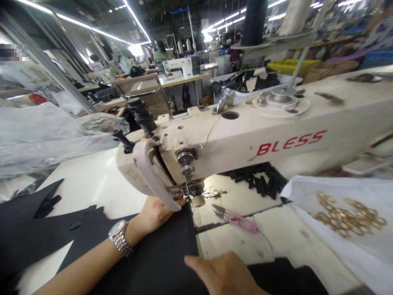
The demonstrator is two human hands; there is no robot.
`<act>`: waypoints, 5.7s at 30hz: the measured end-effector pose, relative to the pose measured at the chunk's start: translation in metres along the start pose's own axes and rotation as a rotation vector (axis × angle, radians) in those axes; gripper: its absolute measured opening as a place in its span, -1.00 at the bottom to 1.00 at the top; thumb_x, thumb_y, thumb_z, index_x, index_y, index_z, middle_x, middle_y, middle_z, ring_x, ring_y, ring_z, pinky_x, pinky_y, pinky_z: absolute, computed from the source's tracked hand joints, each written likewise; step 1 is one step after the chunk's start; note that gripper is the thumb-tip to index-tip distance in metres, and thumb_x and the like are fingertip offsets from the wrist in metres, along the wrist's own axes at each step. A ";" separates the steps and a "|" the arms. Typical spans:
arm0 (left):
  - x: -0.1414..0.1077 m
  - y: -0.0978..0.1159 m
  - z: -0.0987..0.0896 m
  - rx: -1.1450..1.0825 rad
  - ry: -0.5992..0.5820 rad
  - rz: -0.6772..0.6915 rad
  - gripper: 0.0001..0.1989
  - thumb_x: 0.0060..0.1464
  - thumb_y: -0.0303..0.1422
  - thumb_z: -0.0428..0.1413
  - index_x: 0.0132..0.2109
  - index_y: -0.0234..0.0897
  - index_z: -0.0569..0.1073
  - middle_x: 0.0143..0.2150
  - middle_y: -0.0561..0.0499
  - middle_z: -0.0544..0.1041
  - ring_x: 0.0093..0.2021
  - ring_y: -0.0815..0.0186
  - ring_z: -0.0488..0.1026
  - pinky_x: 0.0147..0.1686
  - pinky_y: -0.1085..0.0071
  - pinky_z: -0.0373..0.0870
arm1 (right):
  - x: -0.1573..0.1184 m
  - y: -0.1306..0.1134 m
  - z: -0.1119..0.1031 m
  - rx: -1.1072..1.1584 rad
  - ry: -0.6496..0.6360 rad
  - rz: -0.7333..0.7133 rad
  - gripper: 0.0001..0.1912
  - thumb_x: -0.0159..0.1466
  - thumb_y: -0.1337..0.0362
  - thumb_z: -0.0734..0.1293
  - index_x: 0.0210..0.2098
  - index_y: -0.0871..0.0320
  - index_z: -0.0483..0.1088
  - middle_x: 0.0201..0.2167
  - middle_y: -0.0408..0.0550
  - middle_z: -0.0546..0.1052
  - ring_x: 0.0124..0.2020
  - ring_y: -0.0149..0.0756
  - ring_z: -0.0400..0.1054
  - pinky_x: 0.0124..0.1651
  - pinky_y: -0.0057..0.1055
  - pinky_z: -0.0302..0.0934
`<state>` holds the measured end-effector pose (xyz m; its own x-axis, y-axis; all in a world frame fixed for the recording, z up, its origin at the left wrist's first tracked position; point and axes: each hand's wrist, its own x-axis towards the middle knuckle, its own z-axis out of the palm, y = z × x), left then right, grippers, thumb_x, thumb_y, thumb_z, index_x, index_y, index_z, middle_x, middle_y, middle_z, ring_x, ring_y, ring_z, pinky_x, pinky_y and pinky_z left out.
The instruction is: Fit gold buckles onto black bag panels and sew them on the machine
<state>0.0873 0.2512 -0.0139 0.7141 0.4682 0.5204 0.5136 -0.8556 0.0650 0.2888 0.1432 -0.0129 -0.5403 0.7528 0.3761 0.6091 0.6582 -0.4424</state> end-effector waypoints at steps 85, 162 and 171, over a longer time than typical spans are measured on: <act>0.002 0.034 0.017 -0.199 0.137 -0.708 -0.92 -0.13 -0.57 0.12 -0.43 -0.33 0.44 -0.42 -0.01 0.45 -0.42 0.32 0.40 -0.42 0.42 0.39 | 0.021 -0.009 0.014 -0.131 -0.298 0.154 -0.71 0.20 0.44 0.12 -0.10 0.30 0.30 -0.61 -0.08 0.49 -0.63 -0.30 0.37 -0.61 -0.45 0.02; -0.005 0.014 0.021 -0.215 0.071 -0.573 -0.93 -0.07 -0.52 0.08 -0.39 -0.33 0.46 -0.43 -0.04 0.43 -0.43 0.28 0.40 -0.43 0.40 0.40 | 0.014 -0.002 0.016 -0.127 -0.120 0.111 -0.62 0.30 0.37 -0.06 -0.15 0.31 0.32 -0.73 -0.13 0.41 -0.76 -0.37 0.27 -0.66 -0.43 -0.08; 0.000 0.017 0.015 -0.208 0.036 -0.584 -0.93 -0.11 -0.56 0.13 -0.41 -0.35 0.47 -0.44 -0.04 0.44 -0.44 0.27 0.41 -0.45 0.41 0.40 | 0.016 -0.003 0.014 -0.160 -0.168 0.129 -0.71 0.23 0.44 0.06 -0.15 0.28 0.33 -0.72 -0.14 0.42 -0.74 -0.35 0.29 -0.65 -0.44 -0.06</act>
<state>0.1032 0.2397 -0.0252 0.3252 0.8673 0.3769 0.7089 -0.4874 0.5098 0.2703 0.1531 -0.0171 -0.5327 0.8272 0.1790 0.7559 0.5601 -0.3389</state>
